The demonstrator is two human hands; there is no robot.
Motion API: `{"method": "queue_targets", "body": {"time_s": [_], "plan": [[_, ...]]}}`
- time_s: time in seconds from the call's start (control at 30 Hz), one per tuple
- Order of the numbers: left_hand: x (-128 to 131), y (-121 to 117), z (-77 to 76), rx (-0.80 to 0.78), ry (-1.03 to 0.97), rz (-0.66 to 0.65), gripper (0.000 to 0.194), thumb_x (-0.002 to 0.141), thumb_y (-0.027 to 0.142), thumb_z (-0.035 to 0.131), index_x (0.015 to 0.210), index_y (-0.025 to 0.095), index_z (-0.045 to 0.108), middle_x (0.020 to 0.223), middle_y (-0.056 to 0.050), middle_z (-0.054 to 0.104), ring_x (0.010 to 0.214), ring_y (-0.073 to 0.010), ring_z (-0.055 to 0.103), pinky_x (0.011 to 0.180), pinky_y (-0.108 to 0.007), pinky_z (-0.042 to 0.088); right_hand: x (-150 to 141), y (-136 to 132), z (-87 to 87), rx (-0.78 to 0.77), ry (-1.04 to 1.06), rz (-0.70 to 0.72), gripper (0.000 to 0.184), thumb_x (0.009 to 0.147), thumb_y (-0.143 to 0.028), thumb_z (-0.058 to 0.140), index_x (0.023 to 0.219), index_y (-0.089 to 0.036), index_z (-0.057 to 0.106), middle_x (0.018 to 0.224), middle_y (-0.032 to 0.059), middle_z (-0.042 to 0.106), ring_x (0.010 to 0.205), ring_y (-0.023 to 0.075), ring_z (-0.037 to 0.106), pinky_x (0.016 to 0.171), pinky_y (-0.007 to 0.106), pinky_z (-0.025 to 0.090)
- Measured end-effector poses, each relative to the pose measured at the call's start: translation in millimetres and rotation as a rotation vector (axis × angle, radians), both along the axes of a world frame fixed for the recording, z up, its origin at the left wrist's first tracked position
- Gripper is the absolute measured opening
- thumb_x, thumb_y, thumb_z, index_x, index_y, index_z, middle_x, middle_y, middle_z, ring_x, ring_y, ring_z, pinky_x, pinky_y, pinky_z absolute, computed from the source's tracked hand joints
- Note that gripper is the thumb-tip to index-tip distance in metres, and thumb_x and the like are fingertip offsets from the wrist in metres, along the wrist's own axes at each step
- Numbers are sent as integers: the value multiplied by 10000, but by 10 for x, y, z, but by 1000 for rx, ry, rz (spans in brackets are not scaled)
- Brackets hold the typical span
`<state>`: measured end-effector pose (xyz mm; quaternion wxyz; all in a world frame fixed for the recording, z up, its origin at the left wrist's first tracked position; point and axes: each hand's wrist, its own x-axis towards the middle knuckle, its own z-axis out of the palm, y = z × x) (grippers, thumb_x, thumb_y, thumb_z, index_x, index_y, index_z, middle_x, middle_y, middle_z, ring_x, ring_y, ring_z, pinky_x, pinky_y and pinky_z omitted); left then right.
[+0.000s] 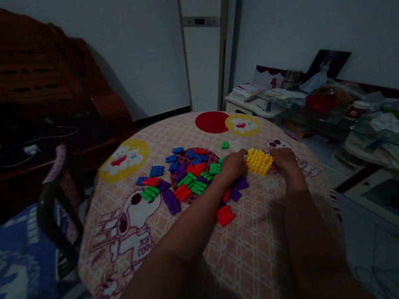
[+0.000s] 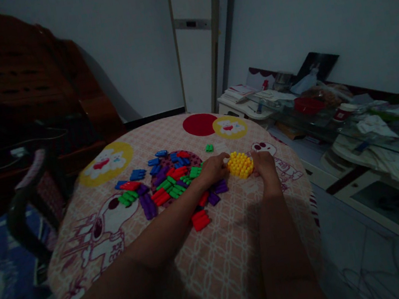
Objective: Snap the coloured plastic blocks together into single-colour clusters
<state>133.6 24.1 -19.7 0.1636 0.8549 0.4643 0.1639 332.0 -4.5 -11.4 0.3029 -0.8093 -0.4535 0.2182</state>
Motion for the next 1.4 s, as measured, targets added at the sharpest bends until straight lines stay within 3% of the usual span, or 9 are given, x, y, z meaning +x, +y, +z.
{"method": "queue_targets", "body": {"time_s": [0.3,0.5,0.63,0.7,0.83,0.97,1.13,1.27,1.4], "plan": [[24,41,-63,-25,-4,-16,489,879,188,594,1365,241,576,1135,-68,752,1101,-221,690,954,-323,524,-20,5,12,37,64,0,454,966,-452,402,833,-174,735,445,67,582,436,233,618,532,312,490],[-10,-14,17,-27,-40,-25,506,868,168,602,1372,204,575,1100,-73,764,1045,-218,704,932,-324,540,-3,-1,9,11,47,11,442,968,-460,429,767,-188,712,465,45,586,444,216,615,541,297,486],[-360,80,233,44,-115,-21,482,837,118,606,1313,189,630,1085,-55,770,985,-178,709,934,-286,529,37,-33,66,20,-60,22,459,975,-454,423,696,-197,681,458,42,580,458,199,608,578,288,488],[-628,166,355,78,-95,4,411,823,170,652,1232,171,690,1083,-69,770,962,-188,710,916,-288,530,49,-41,102,74,-112,0,464,972,-447,417,691,-184,678,450,45,571,455,198,598,573,293,485],[-1032,285,448,-78,52,-32,326,693,207,770,1018,186,778,940,-37,790,882,-198,716,797,-250,527,-59,-43,191,278,-81,7,415,932,-448,466,764,-147,698,567,56,649,459,177,596,503,273,461],[-1103,316,349,-211,124,-64,233,613,141,761,834,208,788,834,3,787,823,-182,712,716,-214,500,-386,-24,269,369,8,121,327,864,-404,564,874,-126,737,734,65,723,519,156,629,496,243,472],[-1060,335,265,-246,39,-155,249,665,249,752,912,229,776,891,13,790,850,-167,711,725,-196,488,-826,-6,262,344,-5,347,289,791,-294,673,1015,-134,763,795,62,748,633,165,681,609,250,522],[-983,303,264,-165,120,-132,306,614,317,811,901,223,761,883,-1,778,832,-180,700,684,-204,474,-998,-38,243,315,-65,473,272,795,-213,673,1040,-144,767,795,59,757,729,177,707,708,264,536],[-951,253,292,-106,139,-106,239,642,256,778,867,180,743,848,-22,765,791,-176,686,661,-213,466,-1041,-49,225,306,-62,522,270,783,-187,695,1038,-135,768,791,61,760,761,185,714,712,257,532]]}}
